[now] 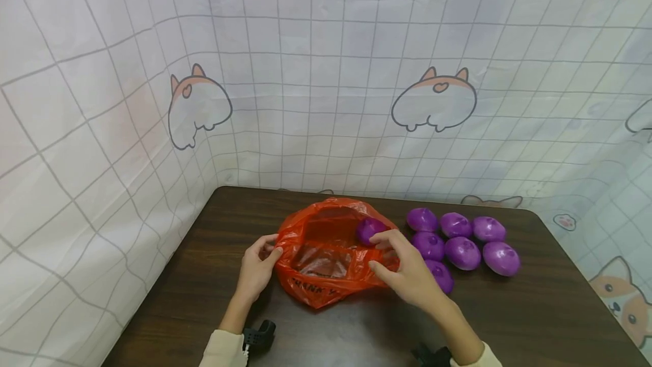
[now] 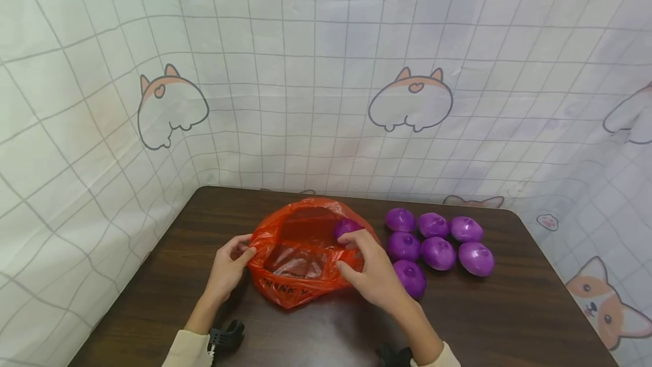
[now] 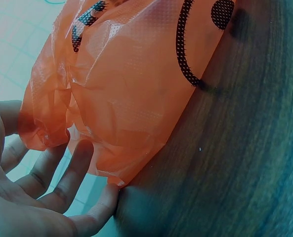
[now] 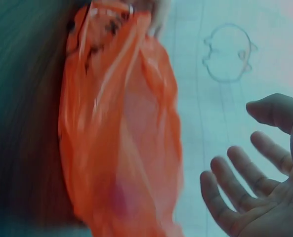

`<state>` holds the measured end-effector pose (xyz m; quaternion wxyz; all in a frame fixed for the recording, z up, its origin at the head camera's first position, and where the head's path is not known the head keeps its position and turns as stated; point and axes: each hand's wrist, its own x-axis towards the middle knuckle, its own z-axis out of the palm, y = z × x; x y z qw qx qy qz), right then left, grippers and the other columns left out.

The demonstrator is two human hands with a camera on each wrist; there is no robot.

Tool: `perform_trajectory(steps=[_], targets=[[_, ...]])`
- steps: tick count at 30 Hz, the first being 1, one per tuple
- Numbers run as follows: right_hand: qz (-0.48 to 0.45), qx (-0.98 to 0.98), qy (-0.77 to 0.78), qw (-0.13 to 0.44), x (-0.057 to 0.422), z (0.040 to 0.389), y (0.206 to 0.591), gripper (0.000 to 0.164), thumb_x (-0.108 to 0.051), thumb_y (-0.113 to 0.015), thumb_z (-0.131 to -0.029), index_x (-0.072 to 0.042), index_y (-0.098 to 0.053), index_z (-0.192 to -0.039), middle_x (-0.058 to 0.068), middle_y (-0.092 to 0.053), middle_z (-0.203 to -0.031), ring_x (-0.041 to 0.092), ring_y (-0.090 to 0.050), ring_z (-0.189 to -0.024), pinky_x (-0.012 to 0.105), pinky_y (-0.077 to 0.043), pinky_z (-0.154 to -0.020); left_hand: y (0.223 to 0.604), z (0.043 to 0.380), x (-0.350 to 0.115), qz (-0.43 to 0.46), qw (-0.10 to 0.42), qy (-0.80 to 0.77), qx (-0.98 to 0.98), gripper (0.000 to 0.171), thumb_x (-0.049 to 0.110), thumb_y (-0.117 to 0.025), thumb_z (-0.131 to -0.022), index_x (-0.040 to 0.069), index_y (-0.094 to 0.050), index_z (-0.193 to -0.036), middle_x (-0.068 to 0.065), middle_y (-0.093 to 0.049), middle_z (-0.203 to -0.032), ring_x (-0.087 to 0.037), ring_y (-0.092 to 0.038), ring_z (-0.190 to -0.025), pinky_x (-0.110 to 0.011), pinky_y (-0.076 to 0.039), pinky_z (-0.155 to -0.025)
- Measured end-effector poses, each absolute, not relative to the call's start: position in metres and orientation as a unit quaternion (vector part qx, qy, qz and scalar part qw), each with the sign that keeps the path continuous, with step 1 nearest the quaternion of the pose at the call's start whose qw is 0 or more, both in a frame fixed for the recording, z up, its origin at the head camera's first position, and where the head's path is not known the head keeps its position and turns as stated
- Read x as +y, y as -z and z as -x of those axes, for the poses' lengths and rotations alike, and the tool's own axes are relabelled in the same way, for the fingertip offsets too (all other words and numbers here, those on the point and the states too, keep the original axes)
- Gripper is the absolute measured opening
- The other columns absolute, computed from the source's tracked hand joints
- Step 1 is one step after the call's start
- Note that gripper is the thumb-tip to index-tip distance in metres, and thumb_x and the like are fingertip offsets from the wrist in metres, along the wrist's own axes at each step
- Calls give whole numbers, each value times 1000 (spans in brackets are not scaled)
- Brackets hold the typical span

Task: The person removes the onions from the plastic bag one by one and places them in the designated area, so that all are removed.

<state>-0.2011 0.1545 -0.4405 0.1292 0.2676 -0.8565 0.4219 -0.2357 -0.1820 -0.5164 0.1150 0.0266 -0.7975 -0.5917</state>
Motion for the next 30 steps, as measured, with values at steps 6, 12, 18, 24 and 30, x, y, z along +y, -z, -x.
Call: perform_trajectory(steps=[6,12,18,24,30], targets=[[-236,-873,-417,93,123,214,453,43,-17,-79,-88,-16,-60,-126,-1,-62,-124,22,-58,-116,46,-51,-99,516,235,-182,-30,112,591,-798,30,11,-68,-97,10,-69,-127,-12,-61,-98,-16,-55,-87,-23,-46,-75],[-168,-890,-416,80,112,231,473,48,-18,-79,-87,-14,-59,-130,10,-55,-136,32,-47,-128,58,-44,-107,517,236,-181,-30,111,594,-796,32,12,-70,-96,9,-68,-129,-11,-62,-99,-15,-55,-87,-23,-46,-72],[-141,-894,-418,72,112,244,480,64,-20,-80,-85,-10,-52,-142,15,-41,-154,41,-31,-142,66,-34,-113,516,236,-181,-29,112,594,-796,32,12,-70,-96,9,-68,-128,-11,-62,-98,-16,-55,-87,-23,-46,-72],[-118,-902,-410,72,111,258,487,72,-24,-78,-87,-12,-46,-149,17,-40,-151,43,-34,-136,67,-37,-109,515,235,-182,-27,114,589,-800,31,12,-69,-97,10,-69,-128,-12,-63,-99,-16,-56,-87,-23,-46,-73],[-81,-915,-393,52,110,270,491,75,-27,-77,-88,-13,-42,-153,22,-43,-147,46,-44,-130,66,-43,-103,516,236,-181,-24,113,586,-802,31,13,-69,-97,11,-69,-128,-12,-64,-99,-16,-56,-87,-24,-46,-73]])
